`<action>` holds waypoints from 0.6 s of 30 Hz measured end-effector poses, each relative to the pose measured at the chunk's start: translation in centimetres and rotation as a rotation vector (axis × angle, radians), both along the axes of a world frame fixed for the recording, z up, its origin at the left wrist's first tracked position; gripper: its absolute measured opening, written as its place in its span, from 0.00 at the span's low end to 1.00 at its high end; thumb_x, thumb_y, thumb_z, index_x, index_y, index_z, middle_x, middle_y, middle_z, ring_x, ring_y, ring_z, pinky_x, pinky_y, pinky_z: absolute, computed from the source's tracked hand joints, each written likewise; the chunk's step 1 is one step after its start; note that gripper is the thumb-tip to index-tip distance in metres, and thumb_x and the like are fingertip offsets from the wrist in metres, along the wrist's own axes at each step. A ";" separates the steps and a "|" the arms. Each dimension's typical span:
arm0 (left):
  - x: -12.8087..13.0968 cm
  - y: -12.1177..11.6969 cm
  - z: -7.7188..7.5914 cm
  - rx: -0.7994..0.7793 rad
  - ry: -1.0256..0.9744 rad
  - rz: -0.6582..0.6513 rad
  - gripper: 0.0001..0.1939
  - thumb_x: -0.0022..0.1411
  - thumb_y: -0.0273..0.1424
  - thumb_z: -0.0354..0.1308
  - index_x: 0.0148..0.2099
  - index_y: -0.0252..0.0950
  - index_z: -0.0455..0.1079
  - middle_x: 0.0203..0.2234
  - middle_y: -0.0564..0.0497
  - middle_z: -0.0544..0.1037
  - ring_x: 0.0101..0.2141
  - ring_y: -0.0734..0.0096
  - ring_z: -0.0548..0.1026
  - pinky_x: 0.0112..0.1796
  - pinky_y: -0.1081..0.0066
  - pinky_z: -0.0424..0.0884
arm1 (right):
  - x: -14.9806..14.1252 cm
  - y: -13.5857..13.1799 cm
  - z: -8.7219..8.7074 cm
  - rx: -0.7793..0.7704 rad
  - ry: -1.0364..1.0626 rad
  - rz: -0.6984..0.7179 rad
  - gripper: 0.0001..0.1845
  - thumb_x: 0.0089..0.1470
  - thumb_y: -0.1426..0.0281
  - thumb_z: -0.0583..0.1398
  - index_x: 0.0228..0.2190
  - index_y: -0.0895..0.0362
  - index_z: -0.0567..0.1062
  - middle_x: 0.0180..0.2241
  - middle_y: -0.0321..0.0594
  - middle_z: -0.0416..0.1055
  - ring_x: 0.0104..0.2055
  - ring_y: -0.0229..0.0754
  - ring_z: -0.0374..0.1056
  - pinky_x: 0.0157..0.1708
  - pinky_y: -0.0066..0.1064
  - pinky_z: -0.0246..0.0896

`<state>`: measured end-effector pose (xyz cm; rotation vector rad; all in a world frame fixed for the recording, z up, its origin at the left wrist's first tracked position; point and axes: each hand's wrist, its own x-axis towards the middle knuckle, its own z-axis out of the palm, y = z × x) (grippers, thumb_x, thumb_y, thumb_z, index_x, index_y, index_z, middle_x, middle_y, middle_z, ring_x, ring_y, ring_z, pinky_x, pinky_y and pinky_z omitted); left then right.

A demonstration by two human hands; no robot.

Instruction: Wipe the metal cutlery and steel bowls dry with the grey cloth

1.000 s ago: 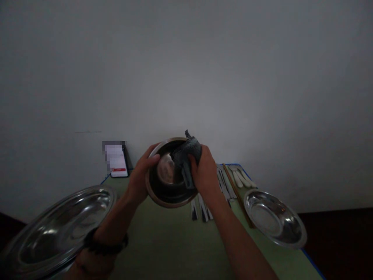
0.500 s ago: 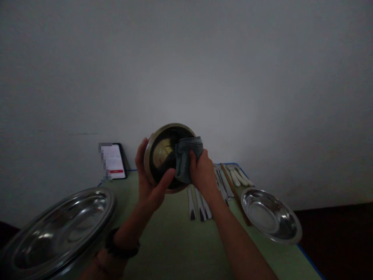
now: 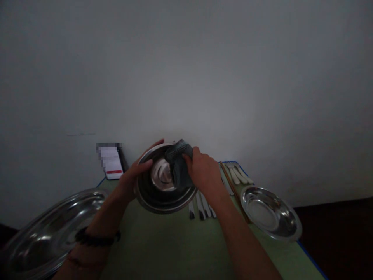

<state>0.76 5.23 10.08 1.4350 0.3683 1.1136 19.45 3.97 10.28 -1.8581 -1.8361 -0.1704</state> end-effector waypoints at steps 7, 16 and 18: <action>2.4 -1.4 0.3 0.380 -0.075 0.465 0.40 0.54 0.31 0.62 0.64 0.51 0.47 0.60 0.53 0.61 0.59 0.58 0.58 0.59 0.59 0.51 | 0.1 0.2 0.1 0.122 0.257 -0.100 0.22 0.60 0.57 0.42 0.34 0.58 0.67 0.30 0.54 0.73 0.33 0.53 0.70 0.28 0.36 0.55; 0.1 -0.6 0.6 0.184 0.067 0.198 0.31 0.56 0.28 0.60 0.61 0.48 0.58 0.54 0.53 0.70 0.56 0.55 0.63 0.58 0.55 0.53 | -0.4 0.1 -0.3 0.064 0.321 0.100 0.09 0.58 0.65 0.47 0.37 0.58 0.59 0.32 0.50 0.71 0.34 0.51 0.69 0.29 0.34 0.56; -0.2 -0.4 0.6 0.130 0.122 0.100 0.31 0.56 0.29 0.60 0.61 0.47 0.58 0.54 0.51 0.70 0.56 0.53 0.64 0.57 0.53 0.55 | -0.3 0.2 -0.4 0.138 0.291 0.146 0.09 0.58 0.63 0.46 0.35 0.56 0.59 0.34 0.50 0.70 0.36 0.50 0.68 0.31 0.35 0.57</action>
